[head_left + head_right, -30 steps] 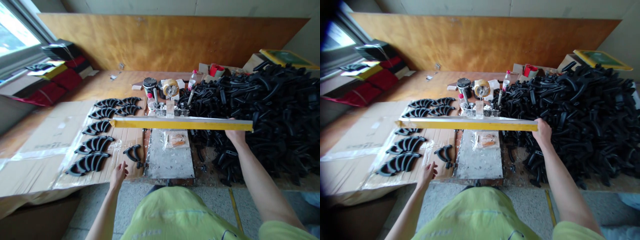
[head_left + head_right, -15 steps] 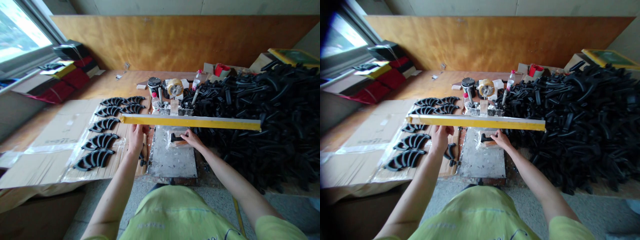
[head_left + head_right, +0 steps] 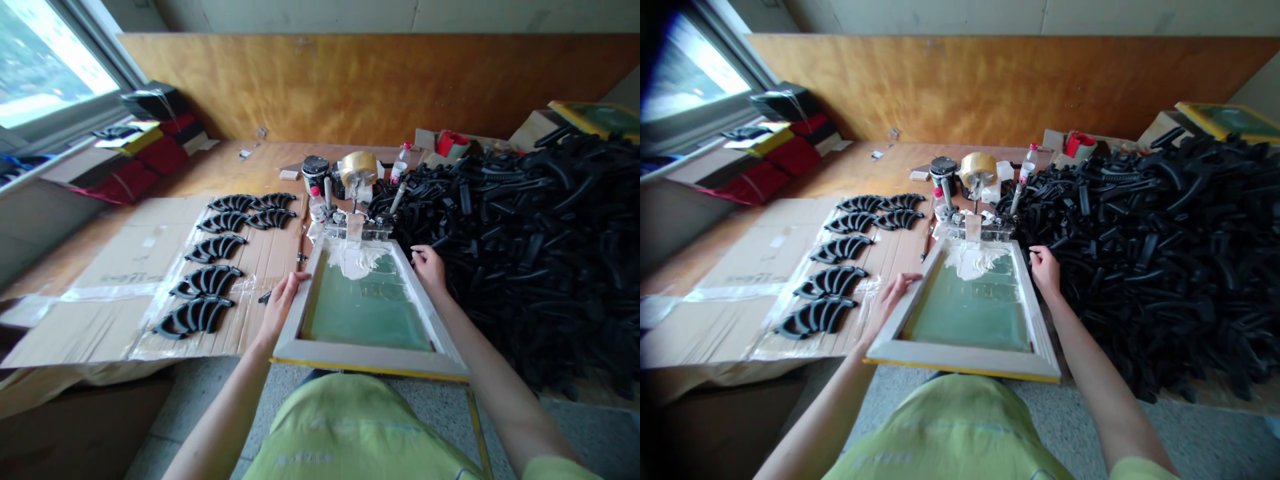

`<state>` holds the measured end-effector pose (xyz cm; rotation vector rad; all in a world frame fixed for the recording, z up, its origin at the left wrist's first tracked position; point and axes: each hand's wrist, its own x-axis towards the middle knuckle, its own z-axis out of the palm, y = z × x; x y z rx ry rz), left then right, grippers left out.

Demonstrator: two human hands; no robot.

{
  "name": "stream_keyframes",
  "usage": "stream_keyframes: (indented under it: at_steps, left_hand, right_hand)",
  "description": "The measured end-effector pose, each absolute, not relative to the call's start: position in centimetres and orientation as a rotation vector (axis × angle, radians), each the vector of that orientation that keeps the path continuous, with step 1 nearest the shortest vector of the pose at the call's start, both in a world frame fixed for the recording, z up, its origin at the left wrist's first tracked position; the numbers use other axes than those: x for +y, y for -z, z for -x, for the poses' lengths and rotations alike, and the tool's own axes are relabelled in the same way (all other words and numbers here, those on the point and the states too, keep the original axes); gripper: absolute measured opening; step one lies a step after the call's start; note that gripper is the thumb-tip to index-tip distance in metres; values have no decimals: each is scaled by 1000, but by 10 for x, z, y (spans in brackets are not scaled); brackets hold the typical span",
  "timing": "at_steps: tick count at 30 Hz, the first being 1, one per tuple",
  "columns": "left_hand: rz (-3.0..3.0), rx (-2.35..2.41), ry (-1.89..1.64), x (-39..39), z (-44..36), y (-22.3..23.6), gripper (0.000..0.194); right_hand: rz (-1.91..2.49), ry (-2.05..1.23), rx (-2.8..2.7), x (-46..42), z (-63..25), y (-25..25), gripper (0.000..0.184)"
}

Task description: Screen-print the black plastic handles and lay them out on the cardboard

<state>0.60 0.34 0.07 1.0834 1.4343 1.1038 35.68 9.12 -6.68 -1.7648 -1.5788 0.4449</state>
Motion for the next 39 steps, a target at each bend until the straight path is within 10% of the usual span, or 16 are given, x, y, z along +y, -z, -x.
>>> stream_keyframes:
  at_steps: [9,33,39]
  left_hand:
    - [-886,1475,-968,-10,-12,98,75]
    - [-879,1430,-946,-11,-8,104,72]
    - [-854,1355,-966,-4,0,47,67]
  right_hand:
    - [1465,-123,-2417,146,-242,22,28]
    - [1025,-318,-2625,82,-270,52,15]
    - [1536,-317,-2255,153,-274,10,57]
